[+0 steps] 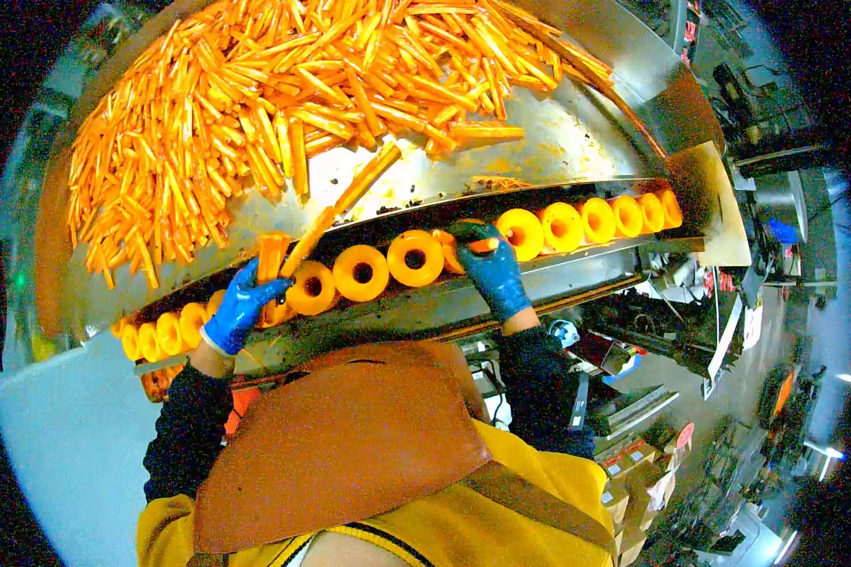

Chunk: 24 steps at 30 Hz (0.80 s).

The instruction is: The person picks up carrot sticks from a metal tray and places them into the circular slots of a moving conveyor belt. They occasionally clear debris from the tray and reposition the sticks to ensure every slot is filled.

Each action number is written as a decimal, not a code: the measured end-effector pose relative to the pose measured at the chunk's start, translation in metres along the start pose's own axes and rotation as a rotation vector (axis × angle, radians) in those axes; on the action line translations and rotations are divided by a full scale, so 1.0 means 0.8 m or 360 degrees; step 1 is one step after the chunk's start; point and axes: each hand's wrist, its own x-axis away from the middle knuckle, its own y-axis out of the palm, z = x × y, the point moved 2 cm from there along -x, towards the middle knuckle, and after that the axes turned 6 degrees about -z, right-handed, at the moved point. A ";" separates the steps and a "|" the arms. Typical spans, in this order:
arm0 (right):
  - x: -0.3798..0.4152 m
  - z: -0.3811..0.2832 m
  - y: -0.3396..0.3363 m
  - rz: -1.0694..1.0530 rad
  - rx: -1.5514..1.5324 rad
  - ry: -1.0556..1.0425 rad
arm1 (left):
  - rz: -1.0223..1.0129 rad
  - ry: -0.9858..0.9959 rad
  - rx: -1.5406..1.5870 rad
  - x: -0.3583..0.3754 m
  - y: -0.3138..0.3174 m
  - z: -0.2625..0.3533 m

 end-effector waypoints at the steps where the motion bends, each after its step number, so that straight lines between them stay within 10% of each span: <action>1: 0.001 -0.005 0.000 -0.0013 0.0435 -0.0258 | -0.0019 0.0070 -0.0017 0.001 0.004 -0.003; 5: 0.001 -0.010 -0.020 -0.0043 0.0961 -0.0127 | -0.0090 0.0070 -0.0084 0.005 0.005 -0.015; 8: 0.001 0.008 -0.050 0.0548 0.0214 -0.0228 | -0.0086 0.0055 -0.0127 0.007 0.003 -0.032; 12: 0.014 -0.027 -0.050 0.0317 -0.0368 0.0480 | -0.0058 0.0267 -0.0578 0.009 0.005 -0.032; 15: 0.014 -0.021 -0.036 0.0118 0.0125 0.0571 | -0.0045 0.0299 -0.0934 0.010 0.005 -0.024; 20: 0.012 -0.034 0.024 0.0072 -0.0656 0.0149 | -0.0052 0.0262 -0.1696 -0.002 0.010 -0.013; 24: 0.011 -0.062 0.044 -0.0103 0.0138 0.0162 | 0.0184 0.0362 -0.1785 -0.015 0.038 0.012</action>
